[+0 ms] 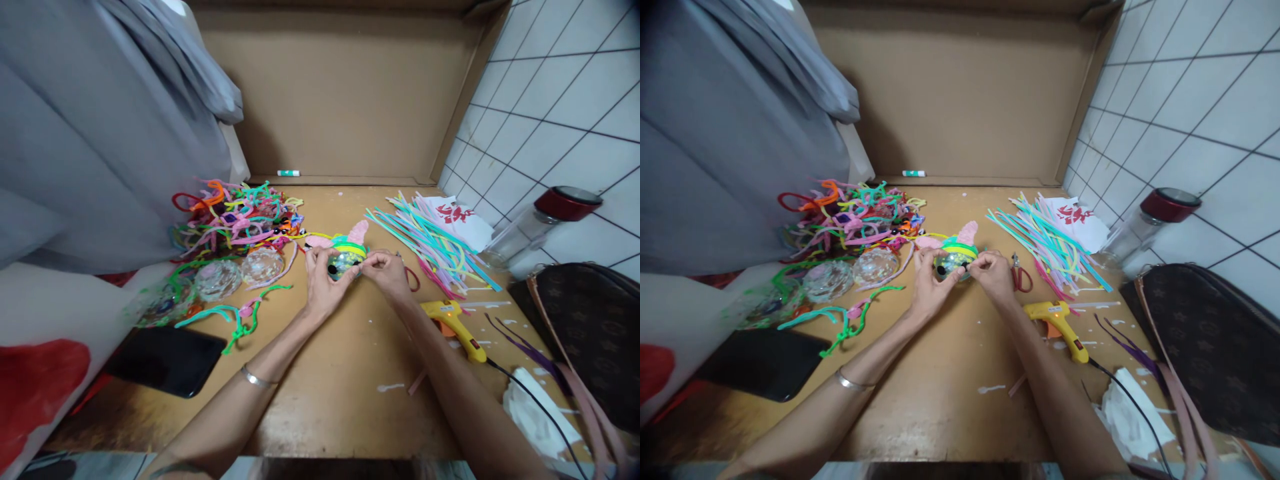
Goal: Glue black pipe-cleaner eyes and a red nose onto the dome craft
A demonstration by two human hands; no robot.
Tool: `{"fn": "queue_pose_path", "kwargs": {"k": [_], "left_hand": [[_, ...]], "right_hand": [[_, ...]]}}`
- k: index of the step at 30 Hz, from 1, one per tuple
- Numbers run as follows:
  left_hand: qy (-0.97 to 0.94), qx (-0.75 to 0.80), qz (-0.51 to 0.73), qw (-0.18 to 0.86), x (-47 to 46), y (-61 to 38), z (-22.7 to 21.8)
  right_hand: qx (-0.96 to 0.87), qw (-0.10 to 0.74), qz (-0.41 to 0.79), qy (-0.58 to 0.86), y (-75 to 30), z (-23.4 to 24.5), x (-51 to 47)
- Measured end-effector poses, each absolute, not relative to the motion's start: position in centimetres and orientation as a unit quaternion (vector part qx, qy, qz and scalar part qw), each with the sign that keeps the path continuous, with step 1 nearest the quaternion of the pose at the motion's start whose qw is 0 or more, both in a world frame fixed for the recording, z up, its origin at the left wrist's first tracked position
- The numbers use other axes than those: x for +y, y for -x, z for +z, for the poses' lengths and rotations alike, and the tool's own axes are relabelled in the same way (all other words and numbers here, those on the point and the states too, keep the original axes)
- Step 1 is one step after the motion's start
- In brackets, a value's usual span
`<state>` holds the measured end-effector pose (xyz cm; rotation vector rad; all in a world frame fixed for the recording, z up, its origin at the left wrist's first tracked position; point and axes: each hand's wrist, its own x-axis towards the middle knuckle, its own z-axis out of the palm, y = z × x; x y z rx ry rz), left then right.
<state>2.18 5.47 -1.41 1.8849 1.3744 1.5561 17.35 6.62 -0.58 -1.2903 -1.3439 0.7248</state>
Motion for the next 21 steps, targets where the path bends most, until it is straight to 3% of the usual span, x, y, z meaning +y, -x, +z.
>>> {"fn": "queue_pose_path", "kwargs": {"k": [21], "left_hand": [[-0.657, 0.49, 0.554, 0.145, 5.95, -2.23, -1.44]], "right_hand": [[-0.526, 0.519, 0.404, 0.539, -17.86, -0.74, 7.46]]}}
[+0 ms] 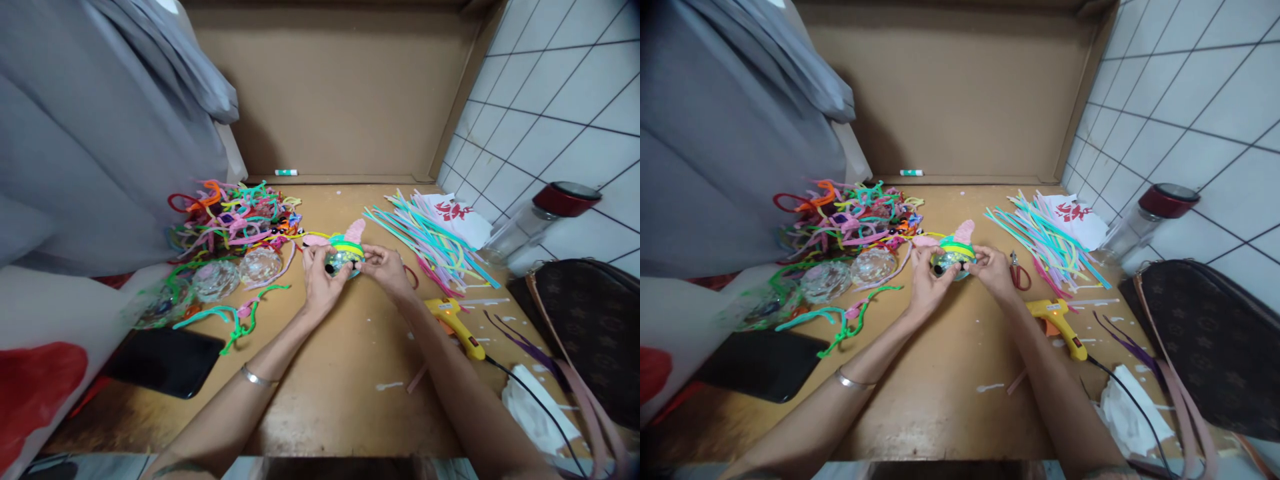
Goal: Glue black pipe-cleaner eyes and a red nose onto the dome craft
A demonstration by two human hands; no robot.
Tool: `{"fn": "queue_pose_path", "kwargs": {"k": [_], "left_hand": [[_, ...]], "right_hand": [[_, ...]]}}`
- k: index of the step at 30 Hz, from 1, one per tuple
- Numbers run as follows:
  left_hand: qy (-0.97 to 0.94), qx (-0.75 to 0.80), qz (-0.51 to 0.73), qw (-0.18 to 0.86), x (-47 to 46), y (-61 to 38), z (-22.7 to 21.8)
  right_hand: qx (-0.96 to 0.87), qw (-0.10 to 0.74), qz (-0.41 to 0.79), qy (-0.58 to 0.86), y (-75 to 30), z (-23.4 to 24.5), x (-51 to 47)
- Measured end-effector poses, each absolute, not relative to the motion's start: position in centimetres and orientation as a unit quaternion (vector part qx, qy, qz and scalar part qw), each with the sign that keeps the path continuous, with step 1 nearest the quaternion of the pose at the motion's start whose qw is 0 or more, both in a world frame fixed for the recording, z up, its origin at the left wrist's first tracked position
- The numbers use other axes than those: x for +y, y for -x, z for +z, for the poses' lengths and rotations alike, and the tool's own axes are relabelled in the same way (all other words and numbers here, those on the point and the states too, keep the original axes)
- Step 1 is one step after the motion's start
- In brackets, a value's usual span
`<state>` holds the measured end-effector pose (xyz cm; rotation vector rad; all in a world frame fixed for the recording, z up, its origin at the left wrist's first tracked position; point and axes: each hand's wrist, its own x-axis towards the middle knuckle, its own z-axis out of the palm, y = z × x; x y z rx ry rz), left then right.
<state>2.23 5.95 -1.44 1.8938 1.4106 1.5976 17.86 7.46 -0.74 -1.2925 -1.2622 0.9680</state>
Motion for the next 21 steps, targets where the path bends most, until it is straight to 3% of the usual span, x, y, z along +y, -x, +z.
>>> {"fn": "queue_pose_path", "kwargs": {"k": [5, 12, 21], "left_hand": [[-0.658, 0.488, 0.557, 0.136, 5.99, -2.27, -1.64], [-0.652, 0.482, 0.565, 0.156, 5.9, -2.38, -1.56], [-0.653, 0.48, 0.562, 0.167, 6.01, -2.35, -1.71]], "right_hand": [[-0.55, 0.541, 0.328, 0.546, -17.83, -0.89, 7.32], [-0.524, 0.515, 0.382, 0.561, -17.76, -0.71, 6.79], [-0.528, 0.519, 0.366, 0.564, -17.78, -0.75, 6.85]]}}
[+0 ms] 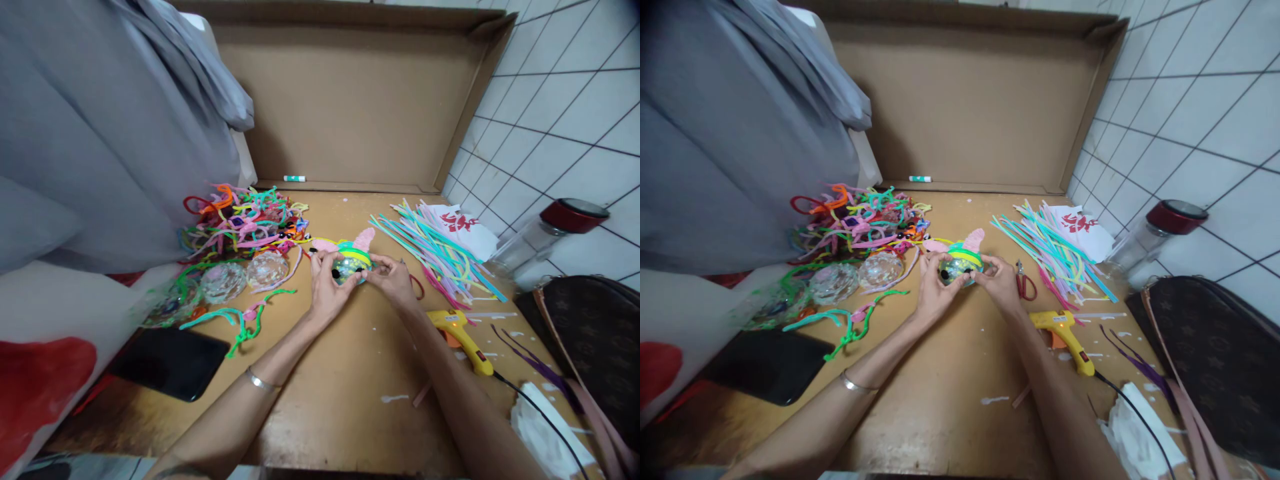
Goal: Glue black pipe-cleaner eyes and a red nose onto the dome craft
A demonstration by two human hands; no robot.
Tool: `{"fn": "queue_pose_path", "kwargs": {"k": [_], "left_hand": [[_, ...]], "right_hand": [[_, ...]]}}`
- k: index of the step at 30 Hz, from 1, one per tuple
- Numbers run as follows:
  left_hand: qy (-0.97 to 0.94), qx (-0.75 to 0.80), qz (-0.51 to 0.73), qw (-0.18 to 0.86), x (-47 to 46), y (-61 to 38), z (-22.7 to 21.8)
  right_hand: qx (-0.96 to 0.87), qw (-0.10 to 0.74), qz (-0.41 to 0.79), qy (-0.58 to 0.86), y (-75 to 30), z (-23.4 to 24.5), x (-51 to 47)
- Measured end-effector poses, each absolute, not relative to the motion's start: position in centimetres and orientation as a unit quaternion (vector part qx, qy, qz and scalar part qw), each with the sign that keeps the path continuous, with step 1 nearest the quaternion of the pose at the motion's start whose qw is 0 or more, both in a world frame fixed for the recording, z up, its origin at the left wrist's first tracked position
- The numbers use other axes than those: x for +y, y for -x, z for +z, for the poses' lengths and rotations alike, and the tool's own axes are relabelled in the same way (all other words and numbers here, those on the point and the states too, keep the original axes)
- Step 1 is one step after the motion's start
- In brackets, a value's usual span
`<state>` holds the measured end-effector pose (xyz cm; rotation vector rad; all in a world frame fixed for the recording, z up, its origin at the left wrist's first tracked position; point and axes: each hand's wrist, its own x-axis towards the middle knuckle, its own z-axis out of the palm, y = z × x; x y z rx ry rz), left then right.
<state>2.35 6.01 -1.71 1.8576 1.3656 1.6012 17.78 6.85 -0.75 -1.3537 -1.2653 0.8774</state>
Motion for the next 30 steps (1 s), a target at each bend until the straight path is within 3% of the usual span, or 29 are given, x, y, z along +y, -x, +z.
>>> {"fn": "queue_pose_path", "kwargs": {"k": [30], "left_hand": [[-0.646, 0.485, 0.57, 0.151, 6.2, -2.8, -2.0]], "right_hand": [[-0.504, 0.547, 0.37, 0.557, -17.1, -1.9, 7.0]]}}
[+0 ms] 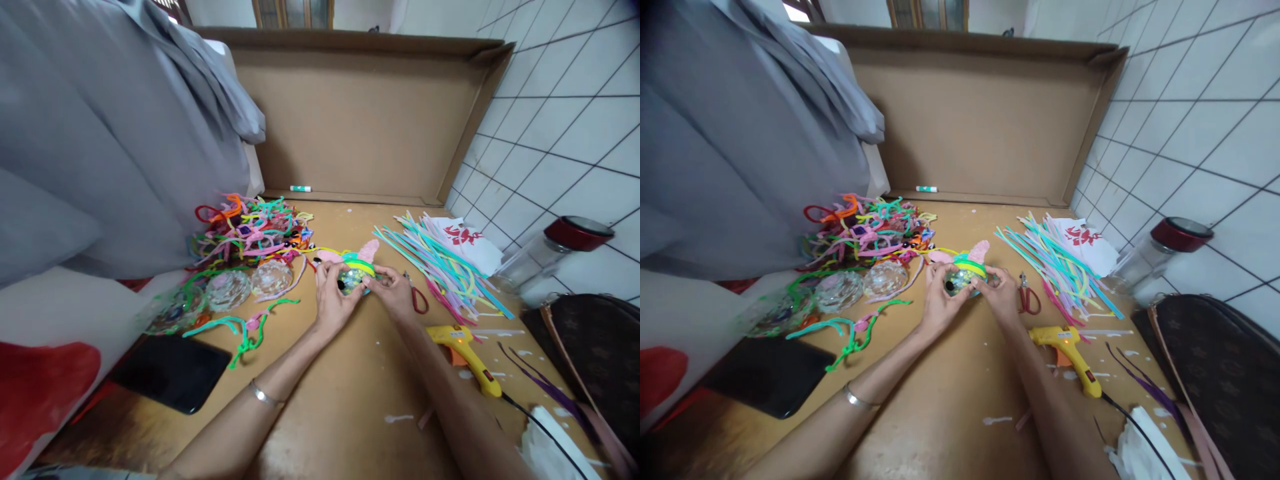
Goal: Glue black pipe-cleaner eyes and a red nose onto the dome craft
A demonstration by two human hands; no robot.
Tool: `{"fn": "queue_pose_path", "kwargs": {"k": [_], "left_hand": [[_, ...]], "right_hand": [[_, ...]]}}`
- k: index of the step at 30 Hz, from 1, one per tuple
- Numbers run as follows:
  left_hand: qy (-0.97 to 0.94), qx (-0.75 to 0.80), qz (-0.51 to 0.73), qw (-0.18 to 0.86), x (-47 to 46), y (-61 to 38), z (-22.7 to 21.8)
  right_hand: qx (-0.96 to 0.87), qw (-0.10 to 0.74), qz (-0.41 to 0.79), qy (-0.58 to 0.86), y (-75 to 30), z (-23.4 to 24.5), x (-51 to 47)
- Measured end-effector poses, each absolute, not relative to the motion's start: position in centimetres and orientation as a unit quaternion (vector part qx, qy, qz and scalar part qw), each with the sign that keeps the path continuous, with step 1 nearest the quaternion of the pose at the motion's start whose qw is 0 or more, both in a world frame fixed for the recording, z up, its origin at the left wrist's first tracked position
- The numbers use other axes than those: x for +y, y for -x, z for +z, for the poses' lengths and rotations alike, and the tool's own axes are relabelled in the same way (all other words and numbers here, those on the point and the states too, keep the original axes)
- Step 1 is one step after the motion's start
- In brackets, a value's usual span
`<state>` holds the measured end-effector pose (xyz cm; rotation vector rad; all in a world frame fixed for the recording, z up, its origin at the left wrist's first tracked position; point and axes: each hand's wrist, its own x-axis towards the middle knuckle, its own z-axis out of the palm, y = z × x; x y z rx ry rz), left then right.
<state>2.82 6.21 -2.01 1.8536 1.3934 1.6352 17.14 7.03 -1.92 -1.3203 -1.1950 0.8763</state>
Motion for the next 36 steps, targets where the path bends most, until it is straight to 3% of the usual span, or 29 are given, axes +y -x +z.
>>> {"fn": "queue_pose_path", "kwargs": {"k": [6, 36], "left_hand": [[-0.643, 0.48, 0.568, 0.183, 6.7, -2.2, -1.9], [-0.641, 0.475, 0.575, 0.184, 6.5, -2.2, -1.6]], "right_hand": [[-0.535, 0.555, 0.395, 0.5, -18.2, -1.7, 7.4], [-0.503, 0.55, 0.406, 0.528, -17.5, -2.0, 7.2]]}}
